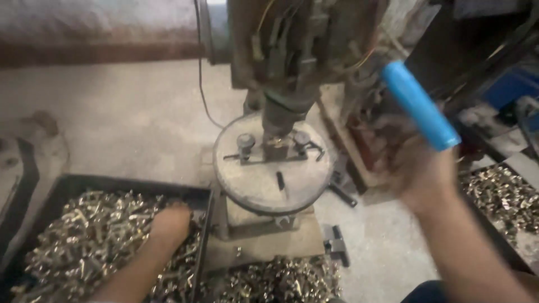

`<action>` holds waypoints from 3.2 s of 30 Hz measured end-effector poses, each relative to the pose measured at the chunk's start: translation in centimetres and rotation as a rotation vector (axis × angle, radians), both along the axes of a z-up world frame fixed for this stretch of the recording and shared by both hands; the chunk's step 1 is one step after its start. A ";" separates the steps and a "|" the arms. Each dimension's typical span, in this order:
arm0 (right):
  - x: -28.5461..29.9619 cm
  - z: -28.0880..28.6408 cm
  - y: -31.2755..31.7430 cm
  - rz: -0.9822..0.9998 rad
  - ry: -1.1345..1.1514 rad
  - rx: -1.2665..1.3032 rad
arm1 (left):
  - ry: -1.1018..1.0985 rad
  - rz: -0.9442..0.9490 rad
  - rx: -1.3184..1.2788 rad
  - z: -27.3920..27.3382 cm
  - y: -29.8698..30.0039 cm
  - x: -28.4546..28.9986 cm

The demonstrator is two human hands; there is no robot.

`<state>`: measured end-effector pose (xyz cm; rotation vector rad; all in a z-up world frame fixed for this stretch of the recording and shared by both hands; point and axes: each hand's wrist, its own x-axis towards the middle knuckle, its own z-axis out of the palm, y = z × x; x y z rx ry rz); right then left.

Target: The person places small metal hook fasteners one at a time into the jig of a foot-operated press machine, pulls the blue-handled lever to press each piece, and moves the pressed pieces into a tray beside the machine, repeating the cycle continuously.

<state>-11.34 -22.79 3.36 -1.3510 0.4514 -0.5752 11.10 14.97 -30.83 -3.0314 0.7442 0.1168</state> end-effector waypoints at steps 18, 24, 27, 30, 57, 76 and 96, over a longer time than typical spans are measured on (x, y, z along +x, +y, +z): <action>4.0 -4.3 9.9 -0.204 0.229 -1.424 | 0.390 0.481 -0.808 26.1 -1.0 -5.7; 5.7 -5.9 10.1 -0.173 0.350 -1.430 | 0.341 0.410 -1.035 33.5 -6.2 -9.7; 3.3 -5.3 9.8 -0.148 0.278 -1.415 | 0.409 0.319 -1.051 32.9 -8.9 -11.0; 2.0 -3.8 10.2 -0.094 0.300 -1.421 | 0.319 0.130 -1.078 30.1 -10.0 -11.0; -4.1 1.6 7.1 0.082 0.264 -1.489 | 0.053 -0.025 -0.993 27.2 -13.8 -11.7; 1.3 -5.6 8.5 0.191 0.133 -1.440 | 0.382 0.209 -0.623 32.3 -10.4 -11.2; -1.5 -1.2 2.2 -0.235 -0.114 -1.381 | -0.105 0.297 -0.832 23.5 -2.4 -3.9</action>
